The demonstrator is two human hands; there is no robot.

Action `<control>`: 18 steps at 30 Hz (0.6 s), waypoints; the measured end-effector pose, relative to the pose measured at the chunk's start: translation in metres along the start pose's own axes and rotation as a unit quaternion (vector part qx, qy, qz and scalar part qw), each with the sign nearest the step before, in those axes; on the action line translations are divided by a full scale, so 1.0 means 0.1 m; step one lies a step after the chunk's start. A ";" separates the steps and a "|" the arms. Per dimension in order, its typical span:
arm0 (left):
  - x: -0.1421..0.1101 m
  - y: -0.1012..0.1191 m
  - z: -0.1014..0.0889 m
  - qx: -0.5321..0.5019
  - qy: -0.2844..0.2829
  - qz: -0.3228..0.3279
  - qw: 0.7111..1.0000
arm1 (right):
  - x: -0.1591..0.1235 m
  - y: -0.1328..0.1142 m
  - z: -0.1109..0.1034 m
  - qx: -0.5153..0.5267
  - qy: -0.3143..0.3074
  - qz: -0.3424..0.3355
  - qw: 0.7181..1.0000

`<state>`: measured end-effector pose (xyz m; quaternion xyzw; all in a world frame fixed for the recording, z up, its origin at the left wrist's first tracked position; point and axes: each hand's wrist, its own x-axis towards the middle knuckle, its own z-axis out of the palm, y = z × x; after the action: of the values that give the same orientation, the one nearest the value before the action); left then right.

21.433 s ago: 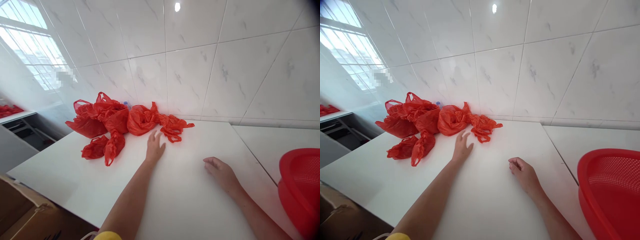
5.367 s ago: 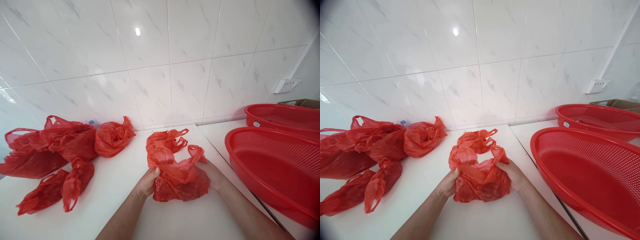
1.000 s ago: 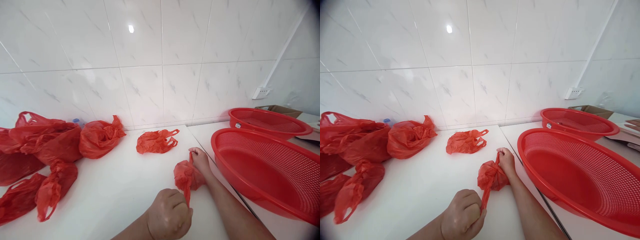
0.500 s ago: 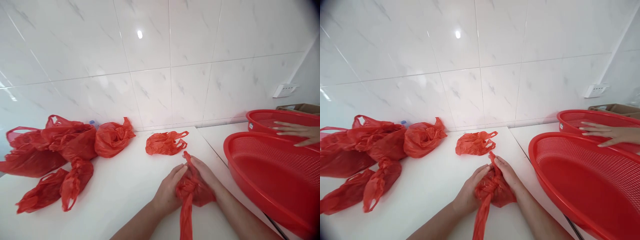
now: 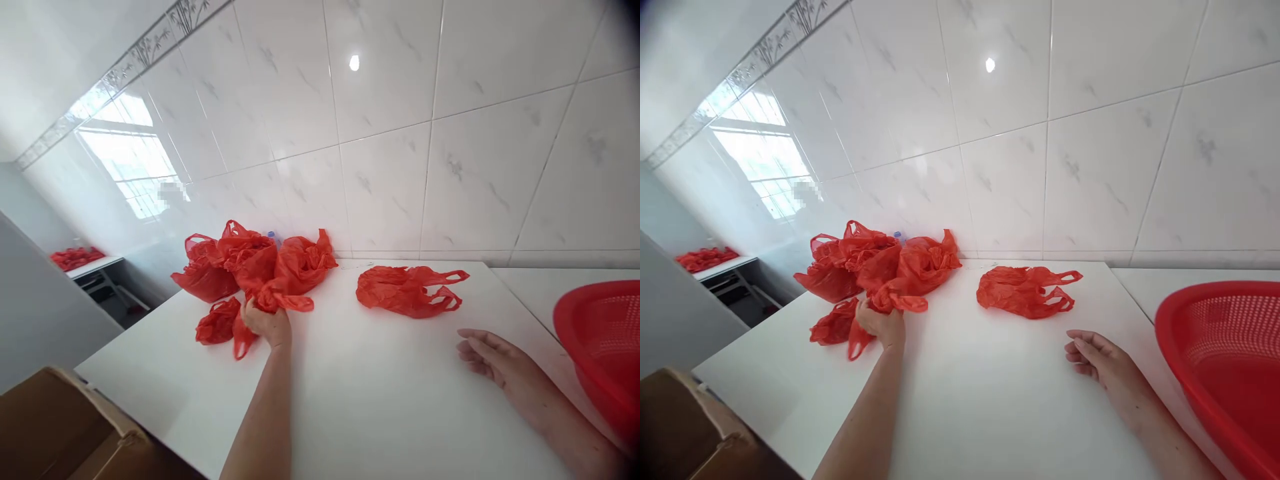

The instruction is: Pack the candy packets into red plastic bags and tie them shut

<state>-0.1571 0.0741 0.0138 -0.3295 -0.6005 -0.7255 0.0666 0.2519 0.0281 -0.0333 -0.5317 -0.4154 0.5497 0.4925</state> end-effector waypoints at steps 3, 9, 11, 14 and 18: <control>0.01 -0.10 -0.05 0.161 0.005 0.052 0.986 | -0.01 -0.05 0.06 -0.019 0.012 -0.003 1.000; -0.60 0.13 0.34 0.170 -0.261 0.354 0.882 | -0.08 -0.10 0.27 -0.155 0.037 -0.036 0.987; -0.87 0.24 0.53 0.142 -0.360 0.394 0.833 | -0.09 -0.07 0.35 -0.229 0.053 -0.067 0.970; -1.21 0.36 0.80 0.139 -0.444 0.358 0.810 | -0.09 -0.04 0.43 -0.299 0.072 -0.098 0.947; -1.36 0.39 0.93 0.091 -0.521 0.291 0.797 | -0.08 -0.04 0.42 -0.255 0.162 -0.126 0.945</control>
<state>0.0042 0.1076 -0.0239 -0.8096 -0.4836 -0.3322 -0.0188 0.2098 0.0242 -0.0238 -0.6651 -0.5197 0.2652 0.4661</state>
